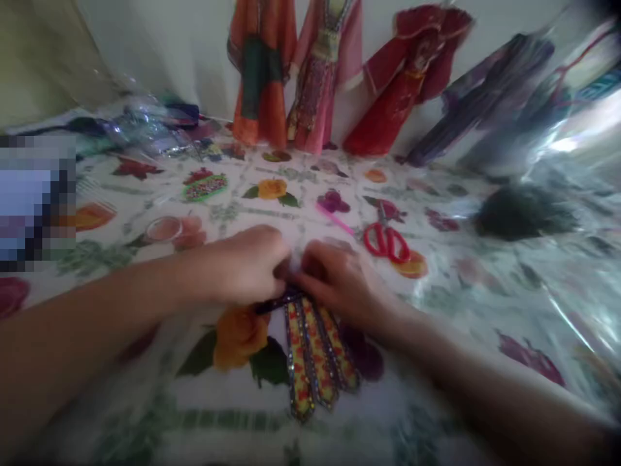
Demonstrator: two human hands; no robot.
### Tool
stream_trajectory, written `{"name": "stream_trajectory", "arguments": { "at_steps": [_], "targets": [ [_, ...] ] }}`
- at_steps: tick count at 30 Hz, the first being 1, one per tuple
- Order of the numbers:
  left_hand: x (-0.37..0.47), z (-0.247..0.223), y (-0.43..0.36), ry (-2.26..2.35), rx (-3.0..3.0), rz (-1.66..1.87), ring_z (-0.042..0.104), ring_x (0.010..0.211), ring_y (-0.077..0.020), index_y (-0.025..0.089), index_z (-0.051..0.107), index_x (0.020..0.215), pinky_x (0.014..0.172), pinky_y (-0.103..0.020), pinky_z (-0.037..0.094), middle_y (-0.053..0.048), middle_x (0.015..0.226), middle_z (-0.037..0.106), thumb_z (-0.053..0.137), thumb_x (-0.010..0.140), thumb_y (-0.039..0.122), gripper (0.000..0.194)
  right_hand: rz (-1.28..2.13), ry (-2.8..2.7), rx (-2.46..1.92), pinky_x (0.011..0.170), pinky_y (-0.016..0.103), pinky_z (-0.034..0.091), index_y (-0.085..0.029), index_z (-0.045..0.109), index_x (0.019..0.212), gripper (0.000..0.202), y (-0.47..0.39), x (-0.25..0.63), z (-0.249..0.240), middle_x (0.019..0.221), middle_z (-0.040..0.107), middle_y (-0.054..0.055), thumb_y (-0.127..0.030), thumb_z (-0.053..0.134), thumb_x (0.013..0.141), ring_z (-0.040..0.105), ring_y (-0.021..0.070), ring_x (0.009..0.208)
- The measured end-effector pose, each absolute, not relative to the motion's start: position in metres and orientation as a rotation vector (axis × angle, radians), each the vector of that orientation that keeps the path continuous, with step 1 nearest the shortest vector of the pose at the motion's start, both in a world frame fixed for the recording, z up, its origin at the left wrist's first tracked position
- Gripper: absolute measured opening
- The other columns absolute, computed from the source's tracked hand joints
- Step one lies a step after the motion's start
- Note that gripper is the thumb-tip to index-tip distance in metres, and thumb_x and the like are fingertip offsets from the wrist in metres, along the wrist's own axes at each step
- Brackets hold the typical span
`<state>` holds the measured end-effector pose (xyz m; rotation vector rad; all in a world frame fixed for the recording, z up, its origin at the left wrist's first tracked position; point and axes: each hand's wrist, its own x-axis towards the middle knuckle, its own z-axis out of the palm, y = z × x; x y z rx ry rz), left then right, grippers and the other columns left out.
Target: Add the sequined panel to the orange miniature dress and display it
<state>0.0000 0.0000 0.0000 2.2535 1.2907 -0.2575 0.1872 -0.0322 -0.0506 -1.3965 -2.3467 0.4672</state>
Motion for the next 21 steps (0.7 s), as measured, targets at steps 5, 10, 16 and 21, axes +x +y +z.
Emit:
{"name": "stream_trajectory", "arguments": {
  "at_steps": [5,10,16,21],
  "targets": [
    [-0.003,-0.005,0.008,1.192,2.251,-0.246,0.06,0.068,-0.016,0.022,0.067,0.073,0.053,-0.026,0.036,-0.004,0.084,0.067,0.056,0.073,0.028,0.013,0.494,-2.341,-1.416,0.062,0.027,0.031,-0.019,0.052,0.079,0.023,-0.033,0.187,-0.05,0.074,0.054,-0.001,-0.033,0.066,0.09,0.047,0.0131,0.068],
    [-0.011,-0.002,0.012,1.151,2.177,-0.278,0.06,0.059,-0.0133,0.023,0.069,0.077,0.054,-0.027,0.037,-0.002,0.08,0.068,0.055,0.076,0.028,0.014,0.479,-2.341,-1.397,0.063,0.027,0.031,-0.019,0.052,0.078,0.025,-0.033,0.187,-0.049,0.072,0.054,-0.001,-0.035,0.06,0.094,0.046,0.0129,0.068],
    [-0.015,0.001,0.012,1.163,2.181,-0.312,0.055,0.051,-0.0128,0.024,0.071,0.075,0.054,-0.029,0.032,0.0,0.065,0.066,0.055,0.079,0.029,0.017,0.497,-2.331,-1.403,0.063,0.028,0.031,-0.019,0.051,0.079,0.028,-0.034,0.186,-0.049,0.074,0.054,-0.001,-0.041,0.062,0.092,0.046,0.0129,0.068],
    [-0.017,-0.004,0.012,1.195,2.238,-0.295,0.058,0.057,-0.0149,0.026,0.072,0.076,0.054,-0.031,0.031,-0.001,0.073,0.07,0.056,0.078,0.03,0.017,0.462,-2.339,-1.465,0.062,0.028,0.029,-0.02,0.05,0.079,0.03,-0.036,0.184,-0.048,0.075,0.054,-0.001,-0.044,0.063,0.091,0.045,0.0131,0.068]
  ]
}}
